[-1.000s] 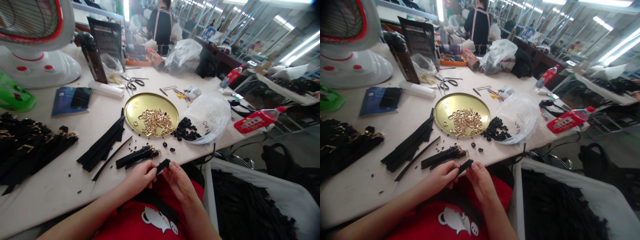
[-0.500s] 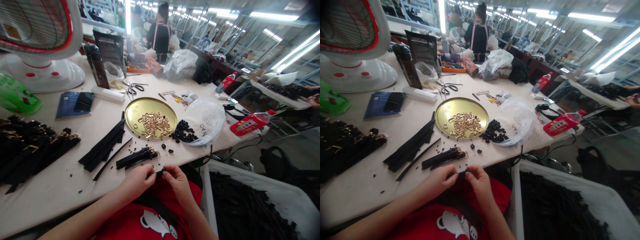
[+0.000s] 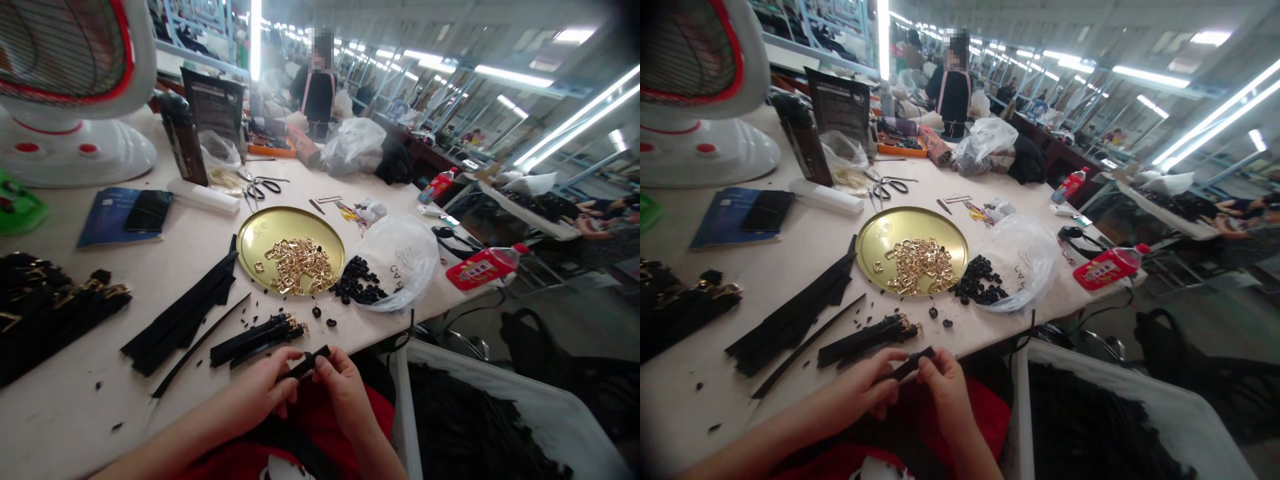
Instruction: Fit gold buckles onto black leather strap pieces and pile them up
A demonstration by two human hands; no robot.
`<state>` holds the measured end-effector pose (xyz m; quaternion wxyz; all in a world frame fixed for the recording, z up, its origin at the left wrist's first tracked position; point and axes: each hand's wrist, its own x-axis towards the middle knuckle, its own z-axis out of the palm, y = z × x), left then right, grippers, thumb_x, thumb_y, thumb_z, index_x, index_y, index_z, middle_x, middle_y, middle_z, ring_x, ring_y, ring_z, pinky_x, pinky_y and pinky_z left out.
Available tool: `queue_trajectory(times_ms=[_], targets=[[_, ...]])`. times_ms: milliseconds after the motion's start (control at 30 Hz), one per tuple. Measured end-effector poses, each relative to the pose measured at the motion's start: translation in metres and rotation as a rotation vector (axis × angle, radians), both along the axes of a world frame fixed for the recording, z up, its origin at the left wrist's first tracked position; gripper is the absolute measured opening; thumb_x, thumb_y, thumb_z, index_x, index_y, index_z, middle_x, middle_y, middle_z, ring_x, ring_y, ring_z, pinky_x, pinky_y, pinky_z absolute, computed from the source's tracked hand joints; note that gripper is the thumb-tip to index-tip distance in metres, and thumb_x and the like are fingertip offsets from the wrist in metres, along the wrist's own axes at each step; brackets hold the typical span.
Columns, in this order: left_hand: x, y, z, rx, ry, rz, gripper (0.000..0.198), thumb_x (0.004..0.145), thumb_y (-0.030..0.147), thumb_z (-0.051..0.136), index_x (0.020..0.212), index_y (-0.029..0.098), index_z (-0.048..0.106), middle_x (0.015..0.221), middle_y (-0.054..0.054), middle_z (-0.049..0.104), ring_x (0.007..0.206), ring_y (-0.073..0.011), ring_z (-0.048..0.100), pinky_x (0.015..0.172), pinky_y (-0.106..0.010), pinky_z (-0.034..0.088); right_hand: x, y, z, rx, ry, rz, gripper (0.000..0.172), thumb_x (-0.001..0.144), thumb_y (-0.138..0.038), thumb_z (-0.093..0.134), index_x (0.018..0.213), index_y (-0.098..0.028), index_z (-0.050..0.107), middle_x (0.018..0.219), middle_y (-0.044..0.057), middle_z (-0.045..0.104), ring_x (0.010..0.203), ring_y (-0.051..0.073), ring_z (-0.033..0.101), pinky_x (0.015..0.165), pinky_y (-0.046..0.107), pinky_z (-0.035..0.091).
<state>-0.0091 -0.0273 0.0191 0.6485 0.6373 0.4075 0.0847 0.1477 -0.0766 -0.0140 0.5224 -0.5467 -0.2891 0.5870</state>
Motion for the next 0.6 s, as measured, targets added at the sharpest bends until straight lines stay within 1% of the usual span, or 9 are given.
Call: queue_trajectory(times_ms=[67, 100, 233, 267, 333, 400, 433, 533, 600], targets=[[-0.002, 0.003, -0.004, -0.042, -0.015, 0.008, 0.044, 0.081, 0.03, 0.039, 0.123, 0.019, 0.035, 0.059, 0.006, 0.052, 0.046, -0.0109, 0.048, 0.047, -0.02, 0.037, -0.004, 0.003, 0.001, -0.01, -0.011, 0.036, 0.018, 0.069, -0.034, 0.065, 0.069, -0.018, 0.058, 0.06, -0.004, 0.054, 0.057, 0.01, 0.047, 0.059, 0.022, 0.037], [-0.003, 0.004, -0.006, -0.026, -0.017, 0.033, 0.045, 0.082, 0.033, 0.038, 0.125, 0.019, 0.035, 0.059, 0.005, 0.052, 0.048, -0.0119, 0.049, 0.049, -0.021, 0.038, -0.007, 0.006, 0.001, -0.016, -0.003, 0.072, 0.017, 0.069, -0.034, 0.065, 0.072, -0.018, 0.06, 0.062, -0.003, 0.056, 0.058, 0.011, 0.048, 0.06, 0.023, 0.038], [-0.008, 0.018, -0.013, 0.099, -0.073, 0.172, 0.04, 0.08, 0.041, 0.045, 0.113, 0.02, 0.051, 0.085, -0.004, 0.061, 0.079, -0.0179, 0.054, 0.069, -0.023, 0.039, -0.008, 0.025, 0.0, -0.002, -0.062, 0.266, 0.02, 0.069, -0.036, 0.064, 0.082, -0.02, 0.064, 0.074, 0.0, 0.062, 0.068, 0.015, 0.054, 0.066, 0.027, 0.04], [-0.009, 0.022, -0.013, 0.104, -0.071, 0.188, 0.036, 0.08, 0.042, 0.044, 0.106, 0.02, 0.054, 0.085, -0.003, 0.061, 0.078, -0.018, 0.053, 0.069, -0.023, 0.039, -0.003, 0.036, 0.001, 0.015, -0.15, 0.292, 0.019, 0.071, -0.036, 0.062, 0.082, -0.02, 0.064, 0.072, 0.0, 0.062, 0.068, 0.016, 0.054, 0.066, 0.027, 0.04], [-0.012, 0.031, -0.01, 0.106, -0.039, 0.223, 0.029, 0.081, 0.042, 0.042, 0.09, 0.019, 0.056, 0.071, 0.0, 0.057, 0.067, -0.0158, 0.05, 0.061, -0.022, 0.037, 0.015, 0.064, 0.001, 0.055, -0.461, 0.294, 0.019, 0.075, -0.037, 0.055, 0.08, -0.02, 0.061, 0.069, 0.0, 0.059, 0.066, 0.016, 0.053, 0.063, 0.026, 0.04], [-0.015, 0.038, -0.006, 0.106, 0.002, 0.273, 0.025, 0.081, 0.041, 0.04, 0.078, 0.019, 0.052, 0.058, 0.004, 0.047, 0.056, -0.0134, 0.044, 0.054, -0.022, 0.033, 0.036, 0.1, 0.001, 0.126, -0.955, 0.224, 0.018, 0.081, -0.031, 0.046, 0.086, -0.019, 0.059, 0.079, 0.003, 0.059, 0.074, 0.016, 0.054, 0.067, 0.026, 0.039], [-0.016, 0.039, -0.004, 0.11, 0.013, 0.293, 0.024, 0.081, 0.04, 0.04, 0.074, 0.019, 0.05, 0.056, 0.005, 0.043, 0.054, -0.0128, 0.042, 0.052, -0.021, 0.032, 0.046, 0.118, 0.001, 0.119, -1.226, 0.261, 0.017, 0.082, -0.028, 0.045, 0.088, -0.02, 0.058, 0.086, 0.004, 0.058, 0.079, 0.016, 0.053, 0.07, 0.026, 0.038], [-0.019, 0.038, -0.002, 0.101, 0.011, 0.309, 0.02, 0.08, 0.037, 0.038, 0.071, 0.02, 0.045, 0.052, 0.007, 0.036, 0.049, -0.0116, 0.036, 0.049, -0.021, 0.029, 0.063, 0.16, -0.003, 0.087, -1.379, 0.361, 0.006, 0.073, -0.021, 0.056, 0.076, -0.018, 0.06, 0.082, 0.005, 0.058, 0.076, 0.017, 0.053, 0.068, 0.027, 0.036], [-0.02, 0.035, -0.003, 0.084, 0.002, 0.308, 0.02, 0.081, 0.037, 0.038, 0.071, 0.021, 0.044, 0.051, 0.007, 0.035, 0.047, -0.0109, 0.034, 0.048, -0.021, 0.028, 0.065, 0.173, -0.007, 0.075, -1.398, 0.428, 0.006, 0.069, -0.022, 0.06, 0.065, -0.017, 0.059, 0.073, 0.004, 0.057, 0.07, 0.017, 0.052, 0.064, 0.026, 0.035]])
